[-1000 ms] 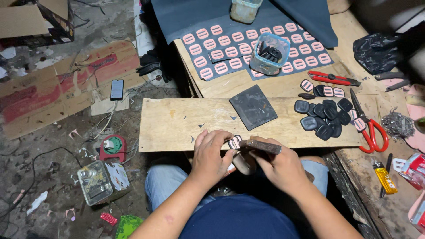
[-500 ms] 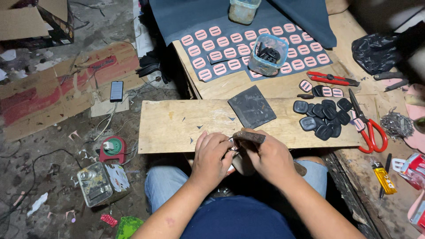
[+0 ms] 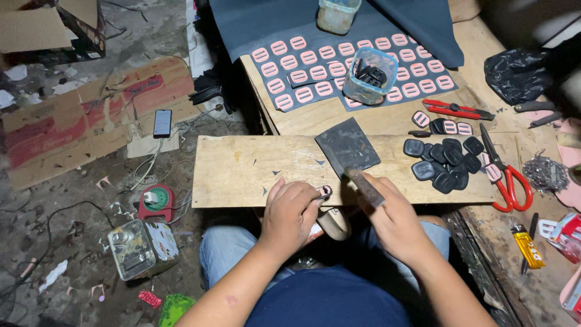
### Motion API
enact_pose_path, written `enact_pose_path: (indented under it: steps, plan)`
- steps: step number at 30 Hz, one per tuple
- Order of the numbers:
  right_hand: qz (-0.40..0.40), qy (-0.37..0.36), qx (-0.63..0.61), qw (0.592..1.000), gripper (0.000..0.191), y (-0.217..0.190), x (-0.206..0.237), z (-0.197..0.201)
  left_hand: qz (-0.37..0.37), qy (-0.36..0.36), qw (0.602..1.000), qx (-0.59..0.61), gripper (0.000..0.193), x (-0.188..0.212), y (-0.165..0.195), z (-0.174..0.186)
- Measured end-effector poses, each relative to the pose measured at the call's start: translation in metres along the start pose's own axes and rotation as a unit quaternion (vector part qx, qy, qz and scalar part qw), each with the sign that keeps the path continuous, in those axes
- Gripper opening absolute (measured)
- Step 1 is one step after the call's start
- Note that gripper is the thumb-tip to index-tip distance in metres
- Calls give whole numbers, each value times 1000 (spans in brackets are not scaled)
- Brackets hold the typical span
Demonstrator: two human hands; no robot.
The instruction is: The person repeatedly picks up small black rubber pieces, places them on a wooden board, and uses a hammer to strike and shape them. The person handles the pieces one at a time, rotating them as needed, and continues the process throughout the clip.
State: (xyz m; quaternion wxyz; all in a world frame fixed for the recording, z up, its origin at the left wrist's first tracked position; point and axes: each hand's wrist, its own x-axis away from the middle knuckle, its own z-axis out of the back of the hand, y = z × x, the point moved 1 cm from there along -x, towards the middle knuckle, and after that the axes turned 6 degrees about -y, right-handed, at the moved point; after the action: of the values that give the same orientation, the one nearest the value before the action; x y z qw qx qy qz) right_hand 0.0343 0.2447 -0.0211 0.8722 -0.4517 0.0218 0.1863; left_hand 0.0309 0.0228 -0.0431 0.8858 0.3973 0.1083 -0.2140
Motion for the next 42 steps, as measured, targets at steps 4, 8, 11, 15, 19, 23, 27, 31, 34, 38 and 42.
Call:
enact_pose_path:
  steps: [4, 8, 11, 15, 19, 23, 27, 31, 34, 38, 42]
  plan:
    - [-81, 76, -58, 992, 45, -13, 23, 16, 178, -1, 975, 135, 16, -2, -8, -2]
    - [-211, 41, -11, 977, 53, -19, 29, 18, 299, -14, 835, 463, 23, -5, -15, -13]
    - [-134, -25, -32, 990, 47, -20, 25, 16, 310, -27, 827, 468, 26, -4, -17, -17]
    - [-62, 13, -39, 997, 66, -26, 34, 14, 318, -39, 814, 485, 28, 1, -14, -18]
    - [-11, 59, 1, 998, 42, -35, 39, 6, 357, -50, 783, 506, 27, 1, -6, -17]
    - [69, 42, -19, 997, 41, -42, 34, 4, 358, -59, 802, 475, 28, 0, -2, -13]
    - [110, 14, 63, 992, 41, -46, 29, 5, 352, -75, 811, 462, 27, -2, 1, -12]
    - [151, 12, 115, 982, 38, -53, 26, 1, 364, -83, 804, 463, 25, -2, 3, -11]
    - [173, 8, 133, 976, 39, -58, 26, -1, 362, -82, 797, 476, 24, -3, 4, -11]
    - [128, -39, 131, 982, 43, -55, 26, 3, 253, -84, 852, 450, 19, 2, 12, -8]
    - [93, -62, 127, 986, 44, -48, 21, 6, 74, -52, 958, 273, 15, 8, 25, -1]
